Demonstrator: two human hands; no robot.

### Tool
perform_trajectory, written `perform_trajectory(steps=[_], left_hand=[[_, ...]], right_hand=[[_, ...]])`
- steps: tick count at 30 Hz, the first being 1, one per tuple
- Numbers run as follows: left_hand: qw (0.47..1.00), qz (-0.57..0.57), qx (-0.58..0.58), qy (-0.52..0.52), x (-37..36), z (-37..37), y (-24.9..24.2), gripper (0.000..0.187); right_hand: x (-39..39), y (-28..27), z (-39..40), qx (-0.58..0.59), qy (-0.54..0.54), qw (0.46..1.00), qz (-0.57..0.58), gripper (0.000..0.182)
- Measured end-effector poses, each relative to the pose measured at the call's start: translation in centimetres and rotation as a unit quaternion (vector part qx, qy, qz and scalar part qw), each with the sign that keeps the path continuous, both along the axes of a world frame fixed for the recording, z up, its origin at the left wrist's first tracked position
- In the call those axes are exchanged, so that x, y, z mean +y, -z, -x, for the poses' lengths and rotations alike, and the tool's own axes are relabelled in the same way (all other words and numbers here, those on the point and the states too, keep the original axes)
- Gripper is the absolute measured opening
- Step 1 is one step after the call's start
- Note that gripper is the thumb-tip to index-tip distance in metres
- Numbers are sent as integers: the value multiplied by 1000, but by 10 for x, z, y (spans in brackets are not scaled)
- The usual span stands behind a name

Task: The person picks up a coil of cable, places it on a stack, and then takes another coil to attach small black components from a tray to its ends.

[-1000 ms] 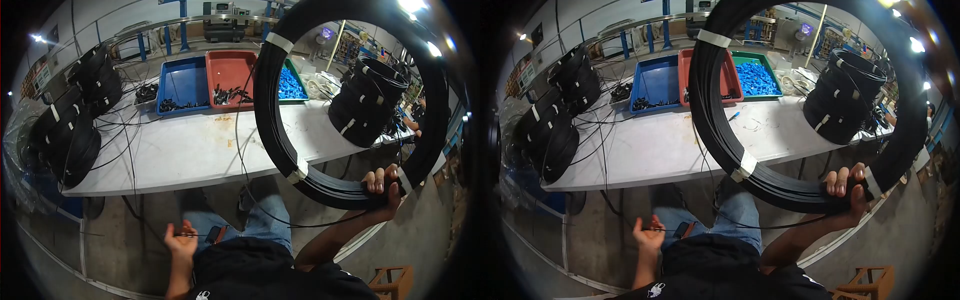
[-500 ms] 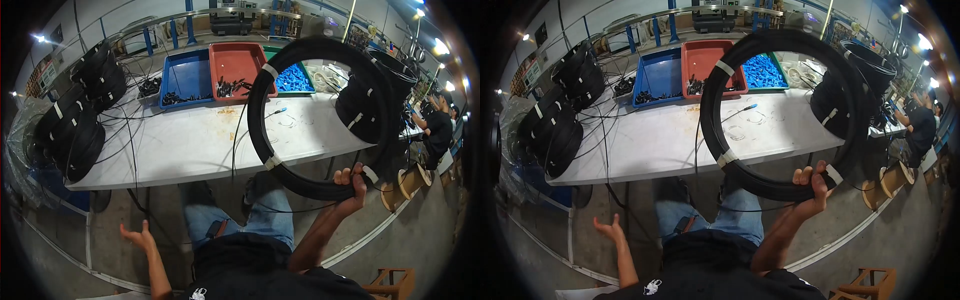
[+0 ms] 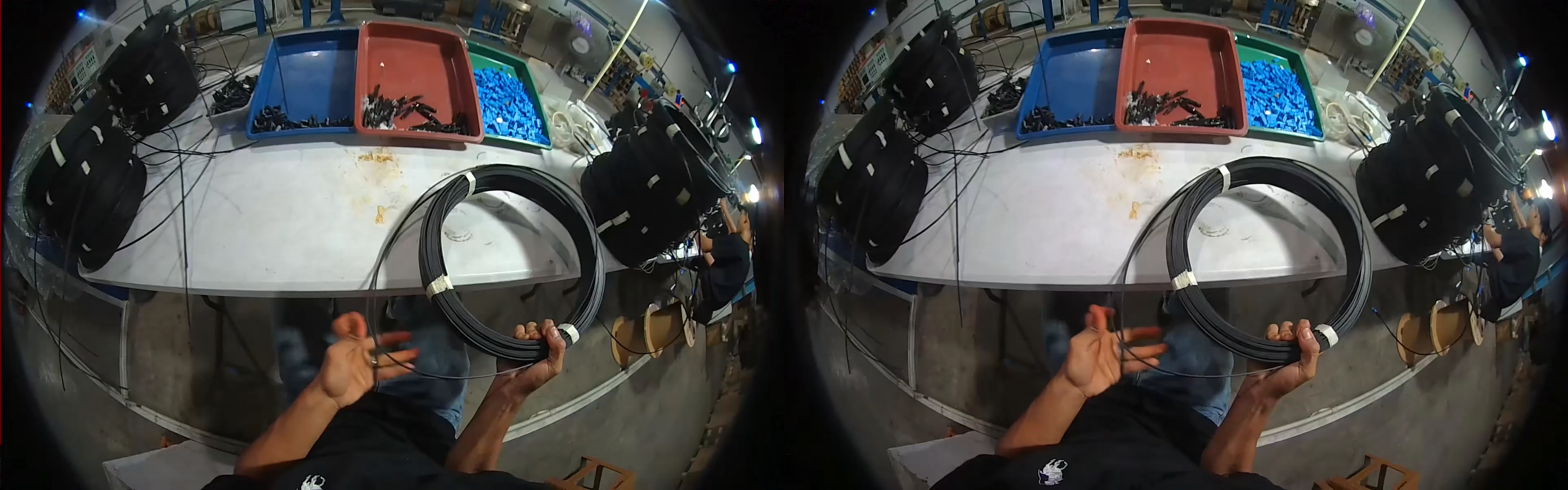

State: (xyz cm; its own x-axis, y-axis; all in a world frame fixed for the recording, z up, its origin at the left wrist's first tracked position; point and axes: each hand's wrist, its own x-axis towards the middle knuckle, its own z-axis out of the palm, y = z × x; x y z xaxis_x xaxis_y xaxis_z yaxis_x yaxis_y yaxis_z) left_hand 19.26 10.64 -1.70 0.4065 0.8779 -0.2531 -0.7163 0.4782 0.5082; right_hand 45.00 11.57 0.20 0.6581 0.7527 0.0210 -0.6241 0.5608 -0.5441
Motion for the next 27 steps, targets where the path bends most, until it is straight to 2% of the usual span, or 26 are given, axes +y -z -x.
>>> perform_trajectory(steps=[1, 2, 3, 4, 5, 7, 9, 11, 13, 14, 15, 16, 17, 19, 20, 21, 24, 27], left_hand=[[995, 33, -79, 47, 6, -10, -1, 31], [995, 38, -79, 47, 8, -24, 1, 31], [995, 67, -72, 7, 11, -40, 3, 30], [993, 95, -64, -33, 16, -58, -5, 29], [990, 135, -18, -38, 23, -72, -19, 30], [979, 162, -68, -98, 32, -92, -22, 31], [979, 105, -159, -66, 42, -87, -31, 29], [985, 114, -131, -15, 49, -71, -24, 26], [998, 56, -4, -6, 41, -74, -17, 46], [998, 58, -5, -8, 40, -72, -13, 46], [984, 59, -167, 8, 39, -68, -6, 64], [943, 54, -327, 23, 38, -66, -1, 82], [942, 53, -331, 20, 36, -66, 1, 82], [938, 32, -342, -37, 26, -66, 6, 115], [952, -5, -303, -31, 21, -60, 10, 128], [953, -7, -301, -33, 18, -54, 8, 128], [979, -54, -195, -13, -1, -37, 1, 142], [969, -76, -237, 1, -7, -17, 18, 144]], right_hand=[[1, 1, 2, 1, 1, 1000, 6, 14], [0, 0, 4, 34, -5, 999, 29, 15], [-2, -1, 7, 67, -10, 996, 51, 17], [-6, -2, 10, 64, -59, 996, 19, 14], [-8, -6, 15, 63, -58, 996, 20, 14], [-16, -14, 30, 114, -58, 989, 76, 7], [-21, -5, 37, 130, -75, 985, 80, 12], [-29, 0, 37, 146, -90, 982, 84, 19], [-36, 1, 36, 128, -141, 971, 147, 27], [-41, 1, 34, 100, -167, 971, 141, 31], [-43, -5, 35, 98, -170, 970, 144, 31], [-43, -13, 37, 129, -181, 965, 138, 33], [-42, -18, 38, 159, -190, 960, 132, 37], [-43, -15, 44, 170, -195, 956, 140, 39], [-42, -12, 51, 189, -199, 951, 142, 42], [-40, -13, 58, 191, -202, 950, 140, 42], [-40, -19, 74, 171, -223, 948, 147, 51], [-44, -24, 89, 174, -286, 932, 140, 54]])
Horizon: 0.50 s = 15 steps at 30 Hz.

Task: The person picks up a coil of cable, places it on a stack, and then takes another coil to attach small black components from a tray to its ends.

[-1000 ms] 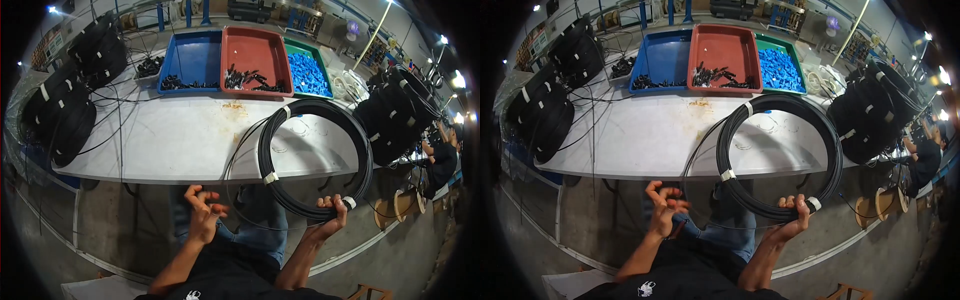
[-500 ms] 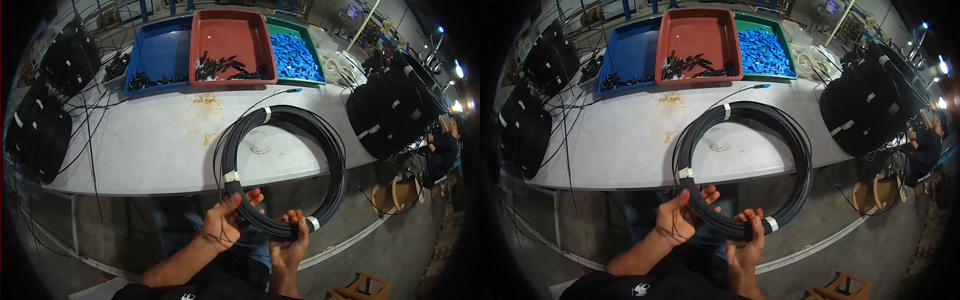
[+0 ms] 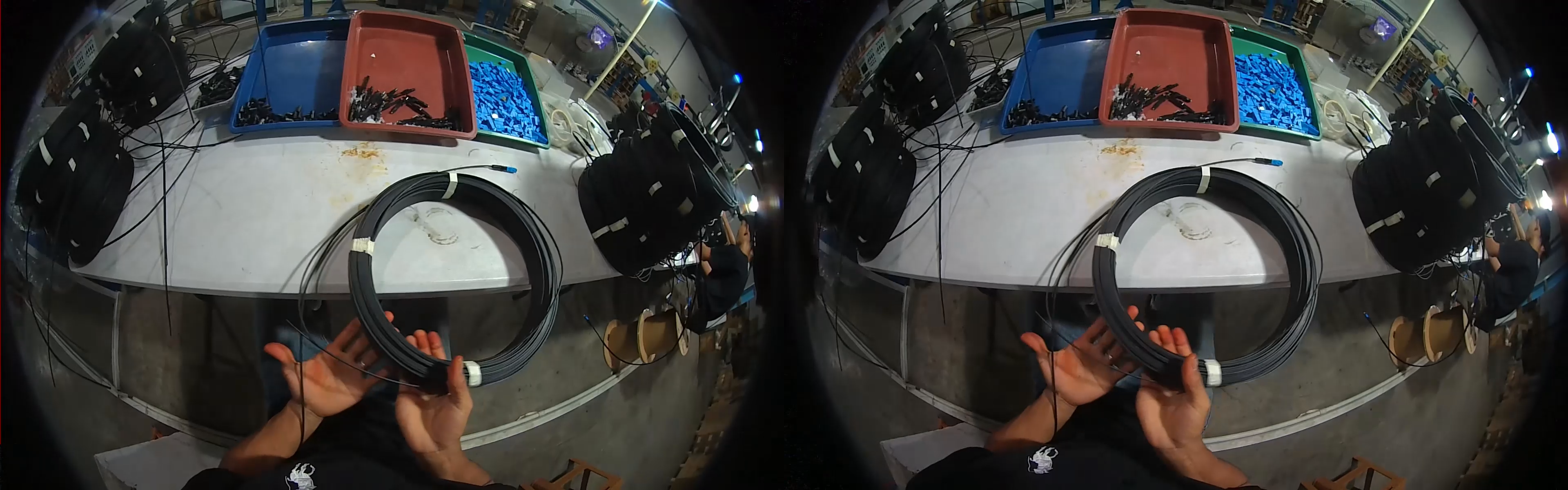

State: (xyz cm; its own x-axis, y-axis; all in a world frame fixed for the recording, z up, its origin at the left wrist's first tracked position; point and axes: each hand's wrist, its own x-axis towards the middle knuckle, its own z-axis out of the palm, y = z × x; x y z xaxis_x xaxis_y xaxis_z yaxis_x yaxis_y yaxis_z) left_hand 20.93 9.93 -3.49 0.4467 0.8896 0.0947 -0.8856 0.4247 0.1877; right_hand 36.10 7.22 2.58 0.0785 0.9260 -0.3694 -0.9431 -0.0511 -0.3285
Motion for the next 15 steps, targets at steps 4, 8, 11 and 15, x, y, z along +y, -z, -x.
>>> perform_trajectory(steps=[4, 8, 11, 15], left_hand=[[990, -138, 39, 9, 10, 35, -1, 129], [953, -20, 297, -63, 8, 59, -22, 70], [940, 104, 309, -103, 16, 44, -32, 45], [910, 170, 363, -108, 20, 27, -45, 32]], right_hand=[[-2, 0, 26, 1, -69, 998, 8, 57], [-9, 16, 52, 74, -178, 978, 74, 47], [-16, 34, 62, 86, -295, 951, 27, 47], [-17, 27, 18, 6, -446, 895, -13, 71]])
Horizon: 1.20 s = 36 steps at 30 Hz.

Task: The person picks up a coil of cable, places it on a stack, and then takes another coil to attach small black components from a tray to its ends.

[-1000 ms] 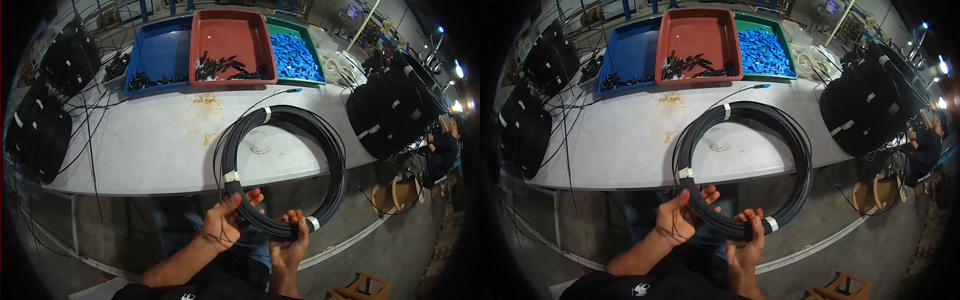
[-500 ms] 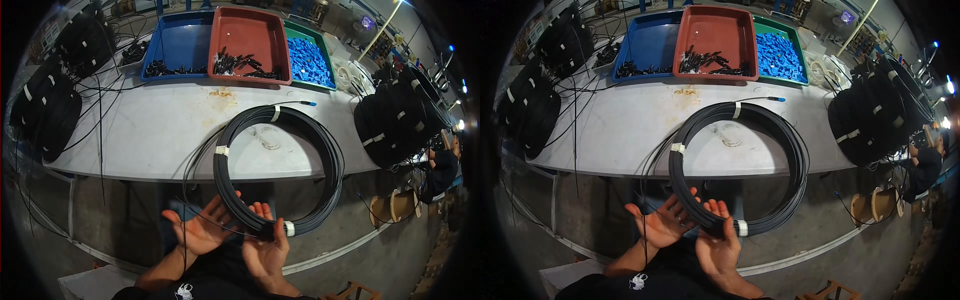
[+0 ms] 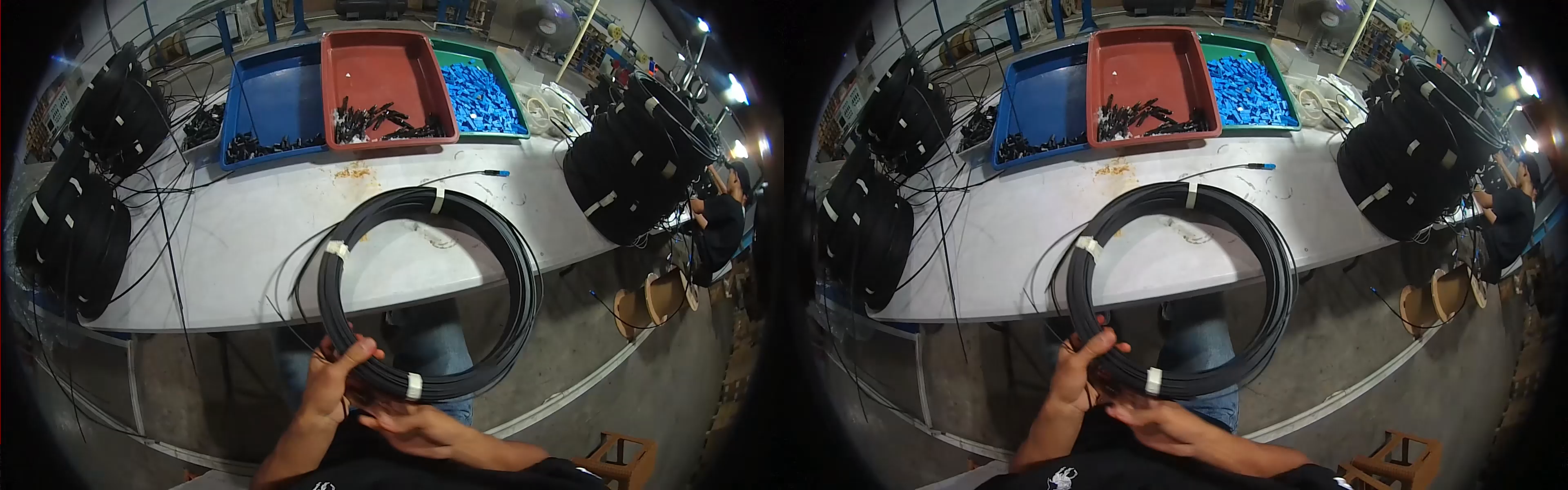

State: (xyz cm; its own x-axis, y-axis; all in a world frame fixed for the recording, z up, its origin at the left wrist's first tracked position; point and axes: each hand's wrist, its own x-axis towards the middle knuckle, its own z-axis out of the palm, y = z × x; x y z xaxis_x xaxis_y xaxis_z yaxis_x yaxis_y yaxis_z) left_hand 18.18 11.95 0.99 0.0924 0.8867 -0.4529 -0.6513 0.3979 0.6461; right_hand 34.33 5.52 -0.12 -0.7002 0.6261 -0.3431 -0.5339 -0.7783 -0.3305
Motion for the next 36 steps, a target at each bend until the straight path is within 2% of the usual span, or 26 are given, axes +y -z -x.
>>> perform_trajectory(steps=[1, 2, 3, 4, 5, 7, 9, 10, 12, 13, 14, 15, 16, 17, 19, 20, 21, 23, 24, 27, 29, 31, 33, 34, 35, 36], left_hand=[[1000, -7, -3, 7, -2, -4, -1, 34], [1000, 5, -8, 9, -1, -7, 0, 41], [1000, 4, -13, 8, 0, -10, 0, 41], [998, 33, -55, -4, 0, -12, 0, 44], [993, 61, -99, -17, 0, -15, 0, 47], [995, 42, -87, -24, -2, -22, 1, 40], [989, 77, -48, -116, -4, -31, -8, 41], [992, 80, -56, -73, -3, -25, 7, 40], [994, 61, -48, -83, -3, -28, -3, 39], [993, 52, -45, -97, -2, -30, -7, 38], [994, 40, -31, -102, -1, -30, 0, 37], [995, 26, -19, -95, -1, -31, 4, 40], [995, 25, -15, -94, 0, -31, 2, 45], [995, 26, -12, -95, 2, -30, -1, 52], [995, 25, 2, -96, 4, -33, 1, 49], [992, 34, -6, -118, 4, -34, 4, 48], [989, 46, -13, -140, 2, -35, 7, 47], [989, 39, -10, -141, 4, -38, 10, 45], [987, 45, 3, -154, 6, -39, 9, 44], [987, 41, 15, -152, 8, -36, 8, 42], [990, 32, 11, -136, 9, -37, 2, 41], [981, -6, 83, -178, 6, -43, -10, 50], [977, -25, 84, -193, 4, -44, -3, 59], [973, -39, 90, -209, 2, -44, 0, 67], [973, -37, 88, -212, 0, -47, 3, 67], [960, -90, 134, -229, -4, -51, 4, 69]], right_hand=[[-2, 15, -25, 26, -80, 996, 3, 77], [2, 7, -47, 19, -223, 972, -68, 78], [18, -31, -68, -31, -348, 908, -229, 69], [29, -51, -89, -63, -407, 806, -424, 56], [44, -73, -115, -103, -415, 745, -512, 45], [95, -135, -147, -216, -258, 697, -633, 28], [151, -165, -155, -426, -103, 656, -614, 36], [197, -153, -148, -478, 47, 491, -727, 48], [283, -120, -147, -527, 40, 331, -781, 92], [322, -93, -150, -537, -13, 292, -791, 104], [351, -65, -151, -554, -110, 440, -699, 108], [358, -58, -148, -583, -222, 520, -583, 110], [364, -55, -144, -600, -297, 457, -586, 109], [370, -35, -158, -580, -239, 436, -646, 110], [342, -65, -169, -585, -271, 482, -593, 110], [330, -66, -177, -611, -268, 451, -593, 110], [315, -65, -182, -621, -229, 452, -598, 116], [274, -82, -183, -636, -229, 466, -572, 102], [258, -79, -184, -649, -191, 438, -592, 99], [227, -51, -192, -661, -58, 485, -569, 98], [215, -46, -189, -690, -23, 492, -530, 94], [208, -57, -179, -715, 10, 494, -495, 91], [201, -75, -163, -745, -6, 526, -411, 86], [202, -70, -162, -745, -8, 524, -413, 86], [202, -61, -165, -743, 24, 519, -422, 86], [201, -56, -166, -741, 54, 515, -428, 87]])
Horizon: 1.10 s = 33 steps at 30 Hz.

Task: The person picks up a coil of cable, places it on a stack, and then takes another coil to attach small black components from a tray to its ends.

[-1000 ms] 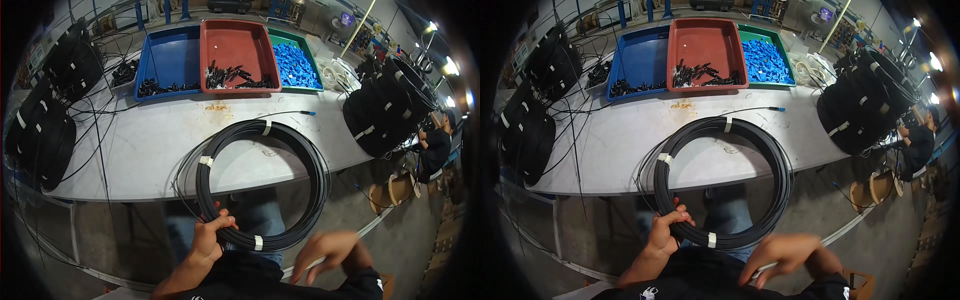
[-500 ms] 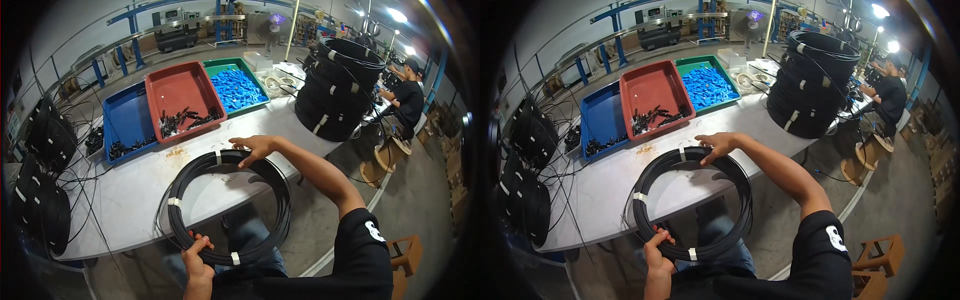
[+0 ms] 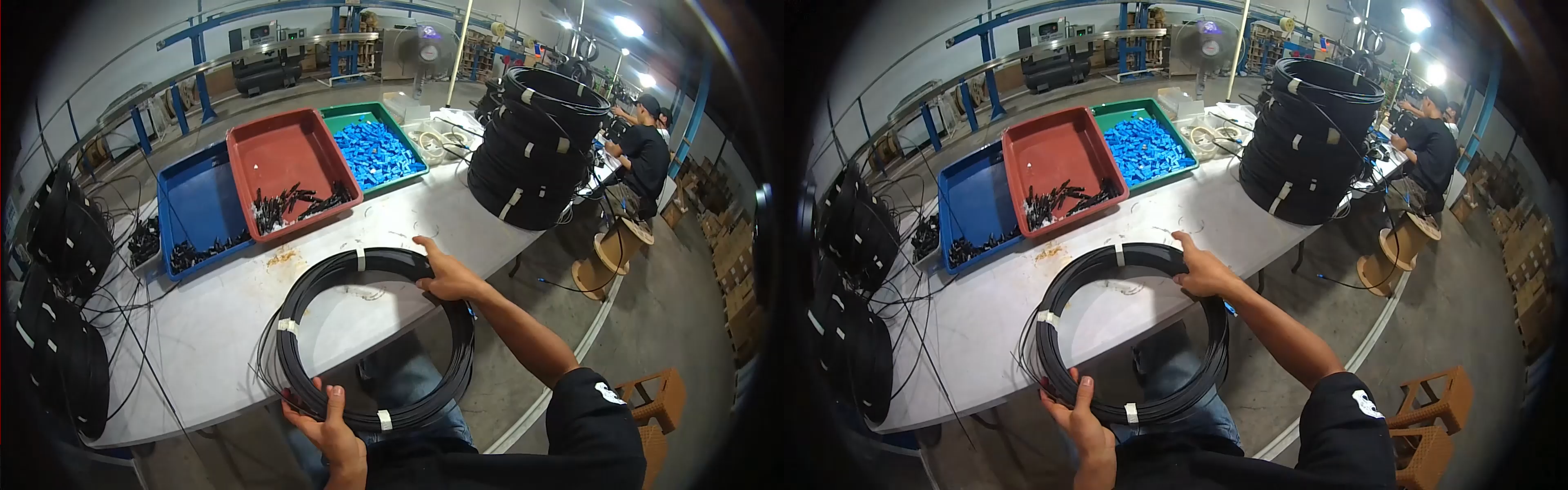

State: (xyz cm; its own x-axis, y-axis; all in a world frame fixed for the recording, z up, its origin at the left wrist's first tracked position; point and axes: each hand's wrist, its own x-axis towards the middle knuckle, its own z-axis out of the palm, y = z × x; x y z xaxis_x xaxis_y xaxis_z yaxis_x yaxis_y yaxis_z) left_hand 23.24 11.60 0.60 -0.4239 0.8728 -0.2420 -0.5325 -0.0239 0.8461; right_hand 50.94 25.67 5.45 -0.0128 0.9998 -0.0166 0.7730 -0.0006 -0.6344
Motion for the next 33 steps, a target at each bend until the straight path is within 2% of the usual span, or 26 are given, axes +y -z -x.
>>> perform_trajectory(steps=[1, 2, 3, 5, 6, 9, 10, 15, 17, 18, 19, 21, 23, 24, 25, 27, 28, 29, 31, 33], left_hand=[[997, -41, 57, -14, -4, -1, -1, 71], [995, -30, 81, 44, -10, 3, -6, 81], [996, -24, 79, 47, -12, 2, -4, 81], [965, -107, 237, 20, -15, 0, -3, 91], [956, -109, 270, 39, -15, 1, -5, 100], [939, -85, 330, 45, -13, 2, -3, 100], [934, -80, 346, 45, -11, 4, 1, 106], [931, -79, 356, 34, -7, 2, 12, 99], [933, -89, 347, 22, -7, 1, 13, 95], [954, -110, 277, 14, -4, -1, 14, 94], [970, -132, 204, 9, 1, -4, 13, 94], [975, -109, 189, 40, 2, 4, 3, 97], [972, -129, 182, 68, 6, 11, 5, 100], [973, -109, 186, 85, 5, 11, -9, 101], [973, -97, 197, 70, 10, 7, -19, 102], [936, -128, 277, 173, 20, 31, -4, 94], [938, -139, 270, 167, 31, 20, -29, 94], [912, -125, 312, 234, 41, 21, -54, 94], [908, -140, 303, 255, 65, 19, -52, 92], [910, -98, 262, 307, 90, 11, -70, 92]], right_hand=[[0, 5, -1, -2, -1, 1000, 7, 87], [-1, 8, -2, 30, 10, 1000, -1, 85], [-2, 8, -2, 62, 21, 998, -10, 84], [-5, 4, 1, 78, 35, 996, -3, 80], [-7, 0, 4, 97, 46, 994, 16, 78], [-7, -1, 6, 117, 65, 991, 28, 75], [-6, 1, 5, 111, 59, 992, 22, 74], [-7, 4, 5, 111, 61, 992, 1, 73], [-12, 10, 4, 58, 77, 995, -20, 74], [-23, -12, 12, 88, 97, 991, 43, 75], [-27, -2, 7, 70, 87, 994, 20, 73], [-45, 14, -1, 61, 77, 994, -53, 73], [-70, 4, 2, 111, 123, 986, -24, 75], [-80, -1, 0, 191, 143, 971, 22, 77], [-89, -2, 0, 232, 159, 959, 20, 79], [-101, 14, -7, 269, 177, 946, -43, 81], [-105, 18, -10, 269, 192, 943, -44, 82], [-108, 19, -11, 270, 208, 939, -41, 84], [-109, 7, -12, 292, 243, 925, 0, 84], [-109, -4, -13, 231, 277, 933, -16, 84]])
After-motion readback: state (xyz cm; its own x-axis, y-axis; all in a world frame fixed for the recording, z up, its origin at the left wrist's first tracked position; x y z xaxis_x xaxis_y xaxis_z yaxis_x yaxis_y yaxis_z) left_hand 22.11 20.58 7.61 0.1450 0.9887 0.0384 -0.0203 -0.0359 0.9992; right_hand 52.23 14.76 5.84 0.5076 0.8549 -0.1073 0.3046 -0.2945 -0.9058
